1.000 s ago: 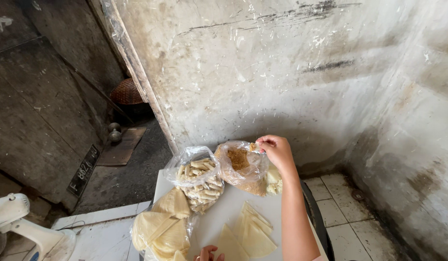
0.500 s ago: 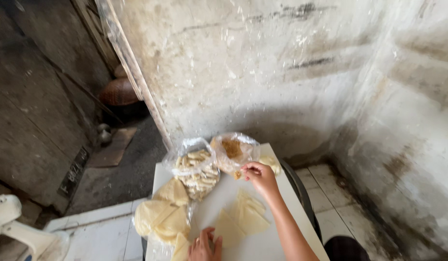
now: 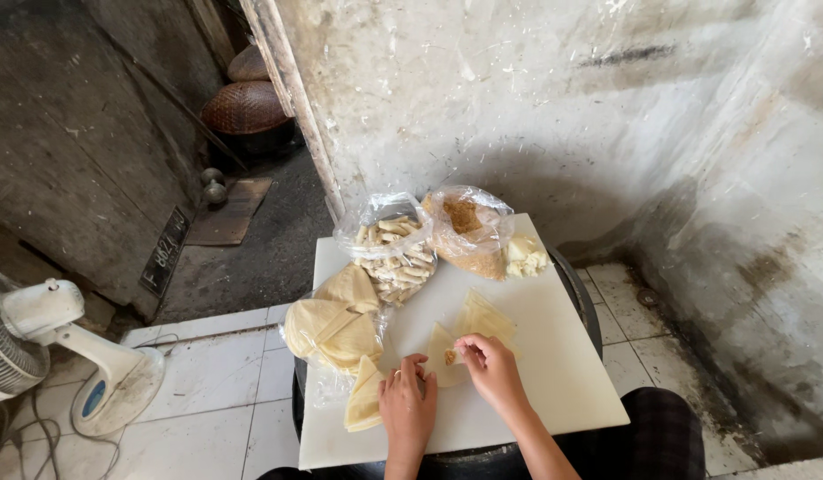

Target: The person folds thin triangular wrappers, places a small amount of brown granular filling inside, and rolls them into small cones. The finished cones are placed into a plastic bag on the cutting board.

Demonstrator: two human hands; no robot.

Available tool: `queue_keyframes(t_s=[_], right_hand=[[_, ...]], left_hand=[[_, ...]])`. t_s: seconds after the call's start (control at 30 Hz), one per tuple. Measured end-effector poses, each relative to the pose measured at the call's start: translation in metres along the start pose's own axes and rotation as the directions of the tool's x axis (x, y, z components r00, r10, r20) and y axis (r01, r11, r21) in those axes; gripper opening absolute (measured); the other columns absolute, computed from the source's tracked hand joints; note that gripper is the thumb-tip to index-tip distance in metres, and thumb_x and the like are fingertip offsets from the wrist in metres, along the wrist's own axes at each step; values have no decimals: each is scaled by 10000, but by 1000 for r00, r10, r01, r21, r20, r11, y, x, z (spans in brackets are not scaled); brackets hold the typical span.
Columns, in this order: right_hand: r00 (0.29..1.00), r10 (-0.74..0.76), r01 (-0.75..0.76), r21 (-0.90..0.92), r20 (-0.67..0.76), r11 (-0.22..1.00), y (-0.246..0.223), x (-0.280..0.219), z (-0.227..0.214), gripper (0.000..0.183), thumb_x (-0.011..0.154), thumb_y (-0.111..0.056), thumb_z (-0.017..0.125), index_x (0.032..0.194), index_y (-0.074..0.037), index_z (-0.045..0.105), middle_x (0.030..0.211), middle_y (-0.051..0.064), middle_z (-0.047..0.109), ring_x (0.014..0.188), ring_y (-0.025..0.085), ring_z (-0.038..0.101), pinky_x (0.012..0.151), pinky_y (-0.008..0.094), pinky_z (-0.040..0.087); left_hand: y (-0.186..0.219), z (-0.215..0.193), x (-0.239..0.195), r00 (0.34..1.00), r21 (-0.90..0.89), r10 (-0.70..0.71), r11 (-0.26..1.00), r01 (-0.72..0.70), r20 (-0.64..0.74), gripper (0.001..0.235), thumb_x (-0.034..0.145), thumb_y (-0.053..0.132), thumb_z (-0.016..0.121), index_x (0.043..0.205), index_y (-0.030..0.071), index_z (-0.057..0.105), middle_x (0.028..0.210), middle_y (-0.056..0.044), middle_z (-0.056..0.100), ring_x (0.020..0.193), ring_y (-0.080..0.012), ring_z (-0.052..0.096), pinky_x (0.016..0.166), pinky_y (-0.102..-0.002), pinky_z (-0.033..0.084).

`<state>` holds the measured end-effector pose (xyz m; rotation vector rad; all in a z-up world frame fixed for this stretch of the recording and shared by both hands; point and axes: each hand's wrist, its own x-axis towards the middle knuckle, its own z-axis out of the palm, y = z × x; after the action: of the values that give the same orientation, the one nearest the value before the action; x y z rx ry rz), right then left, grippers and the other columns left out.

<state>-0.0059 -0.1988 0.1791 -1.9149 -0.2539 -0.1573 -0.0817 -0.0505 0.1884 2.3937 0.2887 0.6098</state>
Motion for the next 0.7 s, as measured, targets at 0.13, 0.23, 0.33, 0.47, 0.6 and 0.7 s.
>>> queue_keyframes(t_s=[0.13,0.23,0.33,0.47,0.6,0.7], right_hand=[[974,-227,222,-130,-23,966,-17,-5,-4,94,933,-101,666,995,-88,736,891,56,735,805,201,639,640,310,560],[970,-241,239,-208,20,948,-28,-7,-9,104,914,-62,681,988,-97,746,860,51,735,808,236,618,658,343,554],[942,-334,328,-263,23,907,-36,-9,-12,190,862,14,700,1000,-100,763,850,59,724,804,259,603,707,377,534],[897,-442,421,-277,-16,864,-41,-12,-14,299,766,74,716,986,-117,784,862,58,706,855,268,606,717,389,533],[880,-471,432,-303,-64,849,-40,-12,-14,300,761,64,725,986,-128,780,858,54,692,867,278,595,739,401,519],[896,-438,409,-254,-69,876,-39,-10,-15,288,830,81,692,1037,-111,750,907,62,690,899,270,607,781,396,523]], left_hand=[[-4,2,-3,998,2,47,999,-47,-44,282,845,193,720,1109,143,635,833,5,691,858,-243,645,787,-424,425],[-4,1,-4,999,-3,36,999,-36,-29,286,852,193,714,1122,143,634,847,16,701,872,-239,647,799,-421,425],[-2,0,-4,1000,-1,21,1000,-21,-17,282,864,197,708,1131,143,633,851,19,699,877,-235,648,805,-416,427],[-1,0,-4,1000,13,11,1000,-11,-9,286,865,203,708,1135,143,633,844,25,696,875,-237,647,810,-417,426],[0,-1,-4,1000,17,5,1000,-5,-2,295,857,210,710,1133,144,632,849,27,690,877,-239,648,801,-415,426],[1,-3,-3,1000,9,25,1000,-25,-15,323,839,205,736,1139,143,631,864,29,694,869,-239,642,803,-412,426]])
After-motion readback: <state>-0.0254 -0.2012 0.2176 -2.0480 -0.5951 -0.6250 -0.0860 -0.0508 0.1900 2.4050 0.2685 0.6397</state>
